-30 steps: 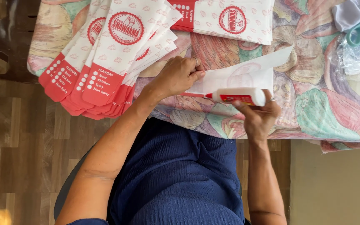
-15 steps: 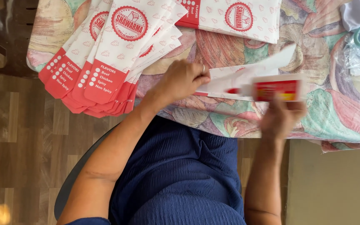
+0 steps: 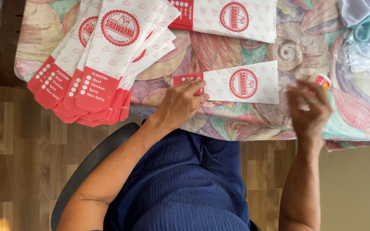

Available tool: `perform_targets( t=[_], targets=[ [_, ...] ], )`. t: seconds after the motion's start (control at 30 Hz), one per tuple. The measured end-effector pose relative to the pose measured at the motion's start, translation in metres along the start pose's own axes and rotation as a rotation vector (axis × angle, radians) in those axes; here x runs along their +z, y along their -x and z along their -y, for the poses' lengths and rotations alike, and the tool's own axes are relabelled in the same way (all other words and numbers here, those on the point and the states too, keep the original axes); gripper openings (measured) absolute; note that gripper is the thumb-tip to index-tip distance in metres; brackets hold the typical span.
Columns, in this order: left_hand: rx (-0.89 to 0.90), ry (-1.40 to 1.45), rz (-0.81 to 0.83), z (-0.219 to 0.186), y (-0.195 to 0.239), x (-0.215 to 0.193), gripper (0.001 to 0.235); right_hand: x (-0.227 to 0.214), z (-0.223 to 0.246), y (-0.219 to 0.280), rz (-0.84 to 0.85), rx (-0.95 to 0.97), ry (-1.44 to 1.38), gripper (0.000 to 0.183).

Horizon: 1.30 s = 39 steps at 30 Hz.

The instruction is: Folding and gluing paper bag templates to assemble them for use.

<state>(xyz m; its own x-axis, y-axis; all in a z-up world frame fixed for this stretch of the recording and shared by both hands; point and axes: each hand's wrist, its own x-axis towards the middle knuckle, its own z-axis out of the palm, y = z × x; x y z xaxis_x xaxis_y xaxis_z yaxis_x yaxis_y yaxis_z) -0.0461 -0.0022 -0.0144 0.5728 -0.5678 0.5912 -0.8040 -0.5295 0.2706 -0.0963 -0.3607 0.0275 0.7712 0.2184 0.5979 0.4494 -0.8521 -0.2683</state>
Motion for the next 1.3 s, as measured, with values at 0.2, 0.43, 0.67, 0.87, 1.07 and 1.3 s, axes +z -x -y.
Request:
perform_targets(
  t=[0.2, 0.43, 0.67, 0.87, 1.07, 1.3],
  targets=[
    [-0.043, -0.004, -0.036, -0.001, 0.005, 0.010, 0.008, 0.023, 0.057, -0.020, 0.084, -0.070, -0.230, 0.013],
    [-0.032, -0.020, -0.049, -0.003, 0.008, 0.006, 0.008, 0.025, 0.054, -0.017, 0.048, -0.053, -0.221, 0.010],
    [0.037, -0.007, -0.037, 0.001, 0.015, 0.006, 0.019, 0.048, 0.058, -0.046, 0.247, -0.119, -0.155, 0.029],
    [0.003, 0.044, 0.082, 0.007, 0.037, -0.034, 0.028, 0.040, 0.056, -0.058, 0.705, 0.099, 0.011, 0.076],
    [-0.142, -0.187, 0.048, -0.010, 0.040, -0.055, 0.021, 0.049, 0.031, -0.039, 0.654, 0.116, 0.045, 0.092],
    [-0.310, -0.016, 0.172, -0.052, -0.038, 0.019, 0.045, 0.052, 0.033, -0.038, 0.666, 0.121, 0.084, 0.092]
  ],
)
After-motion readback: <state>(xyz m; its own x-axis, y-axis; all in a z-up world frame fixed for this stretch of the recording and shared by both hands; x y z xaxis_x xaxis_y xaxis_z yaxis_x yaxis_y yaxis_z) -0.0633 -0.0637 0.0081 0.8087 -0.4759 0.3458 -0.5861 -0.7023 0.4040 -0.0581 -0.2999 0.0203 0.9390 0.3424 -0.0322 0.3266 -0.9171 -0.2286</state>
